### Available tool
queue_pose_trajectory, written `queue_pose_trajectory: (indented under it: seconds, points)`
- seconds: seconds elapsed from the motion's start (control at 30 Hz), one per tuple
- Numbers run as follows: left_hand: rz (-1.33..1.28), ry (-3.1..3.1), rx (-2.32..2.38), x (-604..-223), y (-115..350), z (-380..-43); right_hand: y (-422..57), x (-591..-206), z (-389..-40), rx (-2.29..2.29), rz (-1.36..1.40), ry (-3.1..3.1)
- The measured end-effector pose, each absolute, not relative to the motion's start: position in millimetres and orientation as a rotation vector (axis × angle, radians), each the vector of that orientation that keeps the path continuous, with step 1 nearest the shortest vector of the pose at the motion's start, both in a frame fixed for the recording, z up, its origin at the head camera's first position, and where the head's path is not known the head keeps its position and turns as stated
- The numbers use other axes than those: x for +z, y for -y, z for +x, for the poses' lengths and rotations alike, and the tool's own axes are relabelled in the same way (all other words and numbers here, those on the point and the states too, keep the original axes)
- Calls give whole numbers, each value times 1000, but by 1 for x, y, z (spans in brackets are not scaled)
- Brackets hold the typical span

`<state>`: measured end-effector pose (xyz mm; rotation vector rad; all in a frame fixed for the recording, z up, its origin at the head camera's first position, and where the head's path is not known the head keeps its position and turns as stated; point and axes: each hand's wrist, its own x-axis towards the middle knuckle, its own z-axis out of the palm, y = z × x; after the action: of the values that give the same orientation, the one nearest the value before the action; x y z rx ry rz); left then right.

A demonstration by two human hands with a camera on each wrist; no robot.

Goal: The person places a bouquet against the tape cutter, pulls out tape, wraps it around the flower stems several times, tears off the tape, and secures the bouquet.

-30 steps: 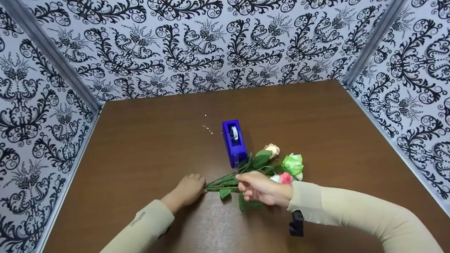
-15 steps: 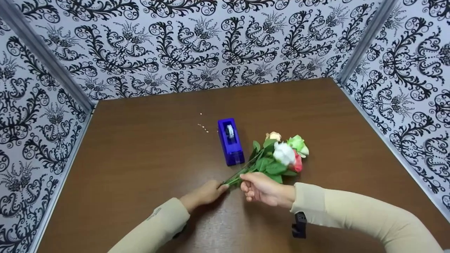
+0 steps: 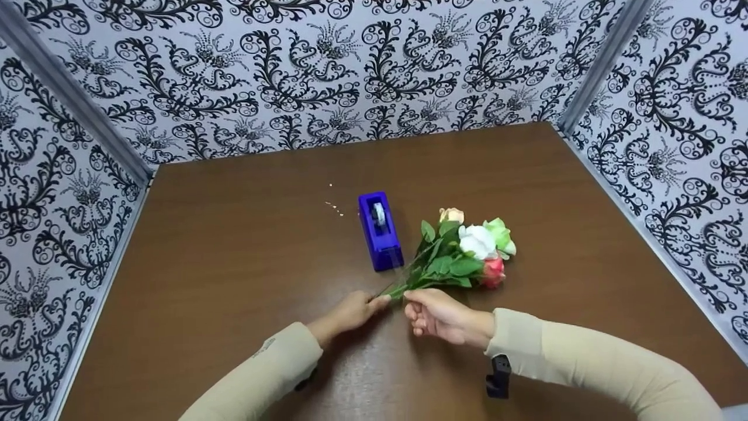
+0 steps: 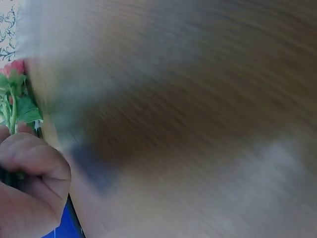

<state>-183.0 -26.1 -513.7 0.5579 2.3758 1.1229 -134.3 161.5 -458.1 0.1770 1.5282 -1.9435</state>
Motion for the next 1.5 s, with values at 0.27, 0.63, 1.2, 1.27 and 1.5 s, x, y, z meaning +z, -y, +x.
queue_pose_trajectory:
  seconds: [0.27,0.63,1.2,1.27,1.5]
  points:
    - [336,-2096,1373,-517,22,-177,-163,-462,-131,-1961,157,-1584]
    - [301,-1905,1613,-520,10,-159,-161,-475,-123,-2016,163,-1682]
    - [319,-1912,1670,-512,-3,-153,-163,-487,-121,-2038,180,-1732]
    - [313,-1903,1675,-512,-4,-153,-163,-488,-120,-2042,185,-1741]
    - [307,-1850,1678,-513,-5,-152,-163,-497,-121,-2025,213,-1802]
